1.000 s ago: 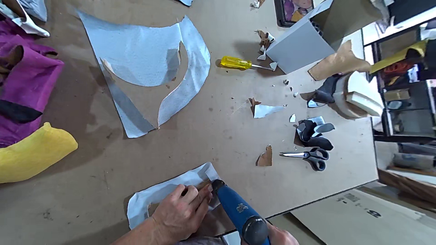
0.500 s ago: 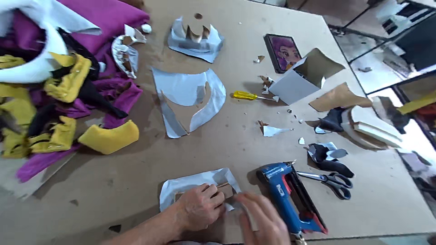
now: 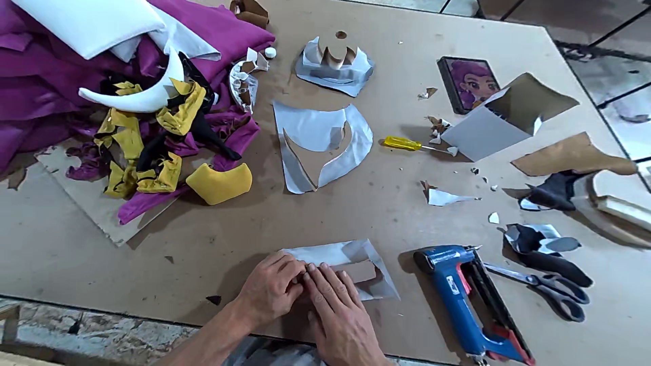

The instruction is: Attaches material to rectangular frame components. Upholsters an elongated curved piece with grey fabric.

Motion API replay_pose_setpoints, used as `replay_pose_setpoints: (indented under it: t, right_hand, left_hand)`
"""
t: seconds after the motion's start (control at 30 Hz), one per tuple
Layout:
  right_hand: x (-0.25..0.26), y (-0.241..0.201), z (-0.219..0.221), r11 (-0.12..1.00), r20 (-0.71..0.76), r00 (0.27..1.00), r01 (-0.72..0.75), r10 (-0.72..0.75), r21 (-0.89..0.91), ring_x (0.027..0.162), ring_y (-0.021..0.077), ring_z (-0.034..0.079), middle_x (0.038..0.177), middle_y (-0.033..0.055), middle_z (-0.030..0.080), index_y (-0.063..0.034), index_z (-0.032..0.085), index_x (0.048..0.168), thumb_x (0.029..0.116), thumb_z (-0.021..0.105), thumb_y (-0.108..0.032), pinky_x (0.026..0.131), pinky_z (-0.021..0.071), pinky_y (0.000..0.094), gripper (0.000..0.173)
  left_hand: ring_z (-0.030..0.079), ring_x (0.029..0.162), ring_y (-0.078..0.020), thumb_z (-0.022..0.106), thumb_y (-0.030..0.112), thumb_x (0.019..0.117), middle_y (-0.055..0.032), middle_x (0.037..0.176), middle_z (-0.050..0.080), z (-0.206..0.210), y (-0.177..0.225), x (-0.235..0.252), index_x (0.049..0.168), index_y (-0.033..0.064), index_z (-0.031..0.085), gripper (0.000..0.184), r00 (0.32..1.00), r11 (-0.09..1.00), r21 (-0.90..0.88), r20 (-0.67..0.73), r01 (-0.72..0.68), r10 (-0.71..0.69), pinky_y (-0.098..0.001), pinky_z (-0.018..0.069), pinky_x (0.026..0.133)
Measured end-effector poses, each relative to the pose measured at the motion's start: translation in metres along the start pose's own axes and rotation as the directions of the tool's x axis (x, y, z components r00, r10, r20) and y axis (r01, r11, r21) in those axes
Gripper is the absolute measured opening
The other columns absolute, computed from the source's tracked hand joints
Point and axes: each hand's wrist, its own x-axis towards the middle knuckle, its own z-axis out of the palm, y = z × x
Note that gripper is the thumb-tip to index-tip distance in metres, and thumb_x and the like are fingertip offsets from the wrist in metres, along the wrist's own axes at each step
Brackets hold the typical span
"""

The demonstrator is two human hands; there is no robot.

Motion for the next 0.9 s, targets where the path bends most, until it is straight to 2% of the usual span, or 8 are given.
replay_pose_setpoints:
  t: [0.1, 0.2, 0.27, 0.4, 0.53, 0.7, 0.8, 0.9]
  right_hand:
    - [-0.003, 0.000, 0.007, 0.996, 0.046, 0.999, -0.012, 0.016, -0.092, 0.149, 0.0197, 0.041, 0.159, -0.0039, 0.048, -0.0226, 0.054, 0.150, 0.0997, 0.044, -0.039, 0.121, 0.0299, 0.0514, 0.054]
    - [-0.011, -0.001, 0.016, 0.991, 0.087, 0.995, -0.045, 0.056, -0.125, 0.153, 0.0172, 0.033, 0.162, -0.0072, 0.042, -0.0269, 0.048, 0.154, 0.1015, 0.039, -0.043, 0.124, 0.0206, 0.0557, 0.056]
    - [-0.015, -0.001, 0.018, 0.993, 0.099, 0.993, -0.056, 0.066, -0.102, 0.154, 0.0182, 0.032, 0.163, -0.0063, 0.041, -0.0264, 0.046, 0.155, 0.1009, 0.038, -0.045, 0.124, 0.0195, 0.0577, 0.058]
    - [-0.016, -0.002, 0.018, 0.994, 0.089, 0.993, -0.072, 0.079, -0.077, 0.154, 0.0168, 0.030, 0.164, -0.0076, 0.039, -0.0292, 0.043, 0.157, 0.0994, 0.042, -0.048, 0.125, 0.0179, 0.0566, 0.060]
    - [-0.015, -0.003, 0.016, 0.994, 0.086, 0.991, -0.096, 0.100, -0.053, 0.154, 0.0162, 0.031, 0.163, -0.0089, 0.040, -0.0303, 0.044, 0.156, 0.1011, 0.043, -0.042, 0.124, 0.0209, 0.0559, 0.056]
    - [-0.015, -0.008, 0.017, 0.991, 0.030, 0.991, -0.126, 0.128, -0.045, 0.153, 0.0196, 0.034, 0.161, -0.0081, 0.044, -0.0304, 0.050, 0.151, 0.1050, 0.041, -0.031, 0.124, 0.0266, 0.0552, 0.047]
    - [-0.013, -0.009, 0.018, 0.989, -0.001, 0.990, -0.139, 0.139, -0.047, 0.152, 0.0210, 0.035, 0.160, -0.0079, 0.046, -0.0301, 0.053, 0.149, 0.1033, 0.045, -0.026, 0.123, 0.0279, 0.0563, 0.047]
    - [-0.010, -0.009, 0.015, 0.993, -0.018, 0.992, -0.121, 0.121, -0.013, 0.150, 0.0226, 0.038, 0.157, -0.0062, 0.050, -0.0273, 0.057, 0.145, 0.1021, 0.047, -0.023, 0.121, 0.0294, 0.0603, 0.044]
  left_hand:
    - [0.061, 0.128, -0.0183, 0.078, 0.030, 0.0830, 0.0014, 0.123, 0.072, -0.007, -0.007, 0.003, 0.132, 0.0157, 0.062, 0.054, 0.994, 0.994, 0.102, 0.101, 0.038, -0.048, -0.0419, 0.0461, 0.112]
    - [0.057, 0.134, -0.0167, 0.075, 0.046, 0.0880, 0.0034, 0.127, 0.070, -0.008, -0.015, 0.002, 0.140, 0.0162, 0.056, 0.063, 0.986, 0.992, 0.112, 0.148, 0.053, -0.070, -0.0435, 0.0417, 0.118]
    - [0.059, 0.132, -0.0168, 0.072, 0.050, 0.0896, 0.0009, 0.125, 0.071, -0.017, -0.018, -0.002, 0.137, 0.0147, 0.060, 0.060, 0.987, 0.995, 0.056, 0.135, 0.077, -0.084, -0.0429, 0.0437, 0.117]
    - [0.061, 0.126, -0.0228, 0.048, 0.044, 0.1025, -0.0036, 0.114, 0.070, -0.061, -0.043, -0.027, 0.102, 0.0187, 0.071, 0.034, 0.985, 0.974, 0.217, 0.171, -0.070, 0.033, -0.0490, 0.0447, 0.111]
    - [0.053, 0.135, -0.0231, 0.044, 0.020, 0.1033, -0.0004, 0.136, 0.062, -0.058, -0.057, -0.033, 0.133, 0.0338, 0.063, 0.038, 0.928, 0.914, 0.249, 0.276, -0.320, 0.250, -0.0498, 0.0404, 0.114]
    - [0.035, 0.150, -0.0220, 0.046, 0.026, 0.1025, 0.0009, 0.156, 0.045, -0.045, -0.059, 0.002, 0.152, 0.0349, 0.040, 0.051, 0.863, 0.849, 0.184, 0.218, -0.496, 0.457, -0.0488, 0.0263, 0.123]
    - [0.052, 0.137, -0.0214, 0.053, 0.014, 0.1004, 0.0009, 0.129, 0.066, -0.048, -0.064, 0.022, 0.124, 0.0232, 0.065, 0.028, 0.750, 0.762, 0.111, 0.317, -0.637, 0.581, -0.0513, 0.0318, 0.121]
    - [0.065, 0.115, -0.0208, 0.049, 0.007, 0.1030, -0.0031, 0.101, 0.071, -0.048, -0.063, 0.040, 0.106, 0.0116, 0.070, 0.021, 0.619, 0.657, -0.009, 0.329, -0.754, 0.713, -0.0427, 0.0405, 0.116]
